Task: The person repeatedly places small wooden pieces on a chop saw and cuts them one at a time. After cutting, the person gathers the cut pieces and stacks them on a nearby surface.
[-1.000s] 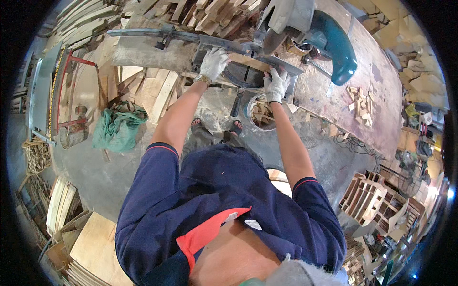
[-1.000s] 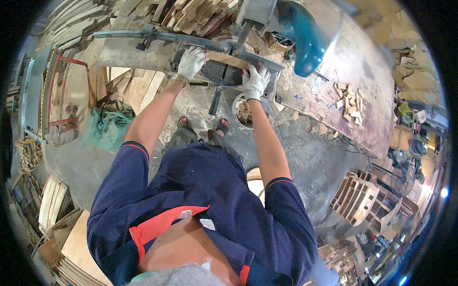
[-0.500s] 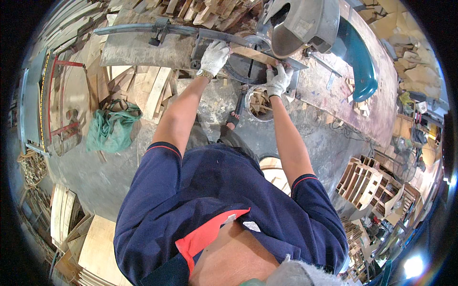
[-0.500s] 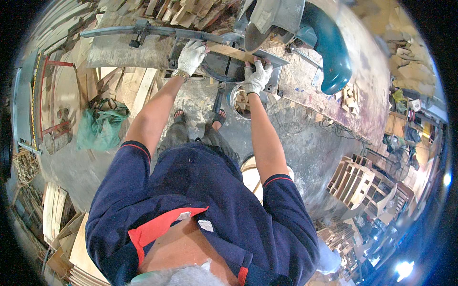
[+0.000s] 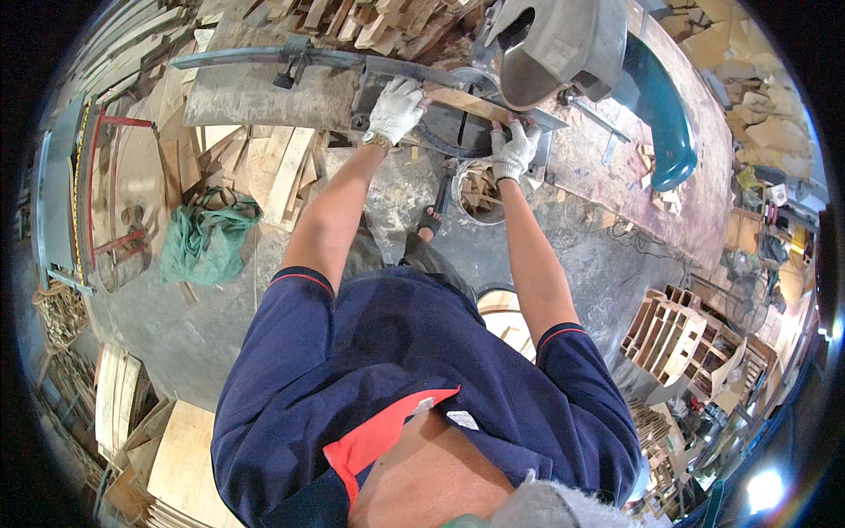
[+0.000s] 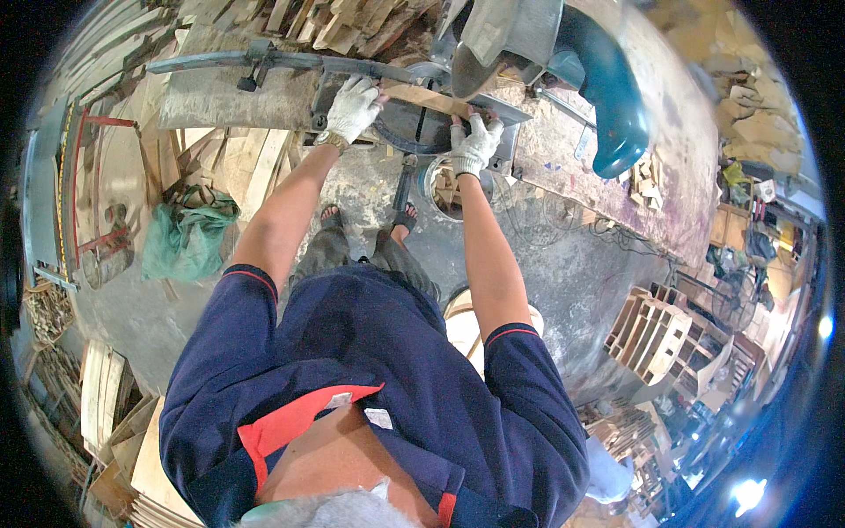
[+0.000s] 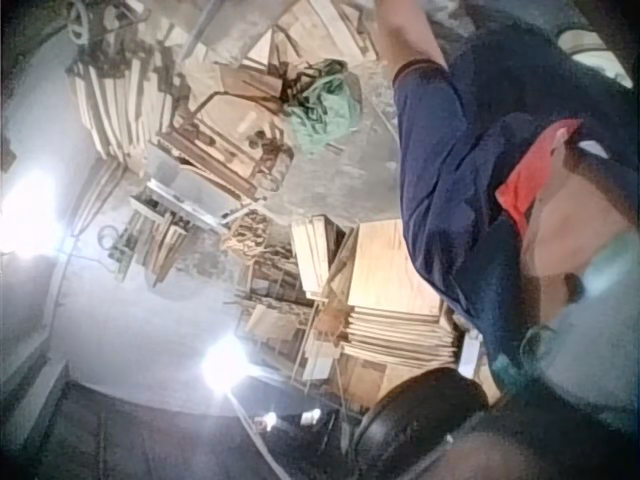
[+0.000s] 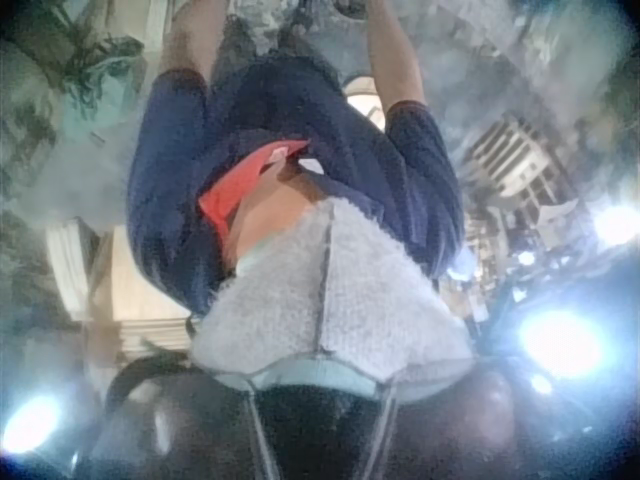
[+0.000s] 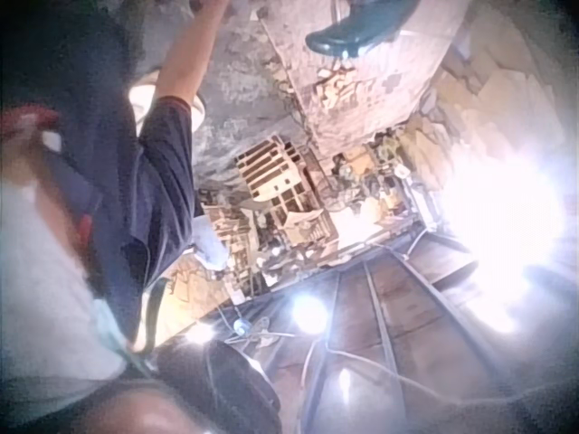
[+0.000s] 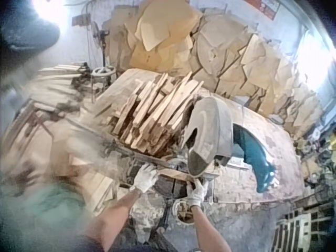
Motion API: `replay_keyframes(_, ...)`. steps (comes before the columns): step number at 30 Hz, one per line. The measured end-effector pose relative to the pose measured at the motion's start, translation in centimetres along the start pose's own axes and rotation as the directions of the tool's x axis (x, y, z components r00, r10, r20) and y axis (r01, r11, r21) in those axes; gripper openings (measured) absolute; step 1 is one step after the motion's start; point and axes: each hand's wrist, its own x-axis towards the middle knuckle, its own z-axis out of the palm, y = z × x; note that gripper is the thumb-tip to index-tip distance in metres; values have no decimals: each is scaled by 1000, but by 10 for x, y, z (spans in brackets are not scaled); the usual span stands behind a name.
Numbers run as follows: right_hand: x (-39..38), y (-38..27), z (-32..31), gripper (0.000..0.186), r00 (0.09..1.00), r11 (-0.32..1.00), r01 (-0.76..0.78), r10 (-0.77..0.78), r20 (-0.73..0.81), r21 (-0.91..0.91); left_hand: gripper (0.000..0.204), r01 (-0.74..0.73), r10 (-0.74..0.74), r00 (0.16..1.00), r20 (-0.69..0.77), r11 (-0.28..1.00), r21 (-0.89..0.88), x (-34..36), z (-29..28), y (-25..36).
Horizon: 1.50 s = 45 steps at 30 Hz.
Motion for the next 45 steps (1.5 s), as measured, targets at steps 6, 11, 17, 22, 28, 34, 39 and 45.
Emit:
replay_keyframes(6,-3,2,-11,38,999,991,1,4,34,-134,21,37,-38,998,45,999,21,6,0,5)
replay_keyframes(11,40,-19,-101,15,925,862,-241,343,-162,447,22,40,-42,997,57,999,29,5,4,4)
replay_keyframes(17,175,-168,-309,35,976,770,-175,56,208,613,24,24,-23,998,59,1000,-11,5,8,1)
replay_keyframes(22,213,-275,-284,45,877,591,374,25,480,-714,25,-20,18,1000,24,997,72,7,7,1)
replay_keyframes(28,113,-232,-259,61,763,873,-486,394,512,52,20,-1,1,1000,14,999,38,4,12,2)
replay_keyframes(34,1,-183,-203,33,859,896,-427,443,256,-120,20,25,-25,999,24,1000,19,0,12,2)
replay_keyframes(39,49,-202,-233,31,786,877,-478,447,426,-38,27,-16,17,1000,-19,999,30,0,13,0)
replay_keyframes(45,172,-277,-273,20,858,945,82,94,505,-317,30,-52,54,998,-18,996,73,3,14,-4)
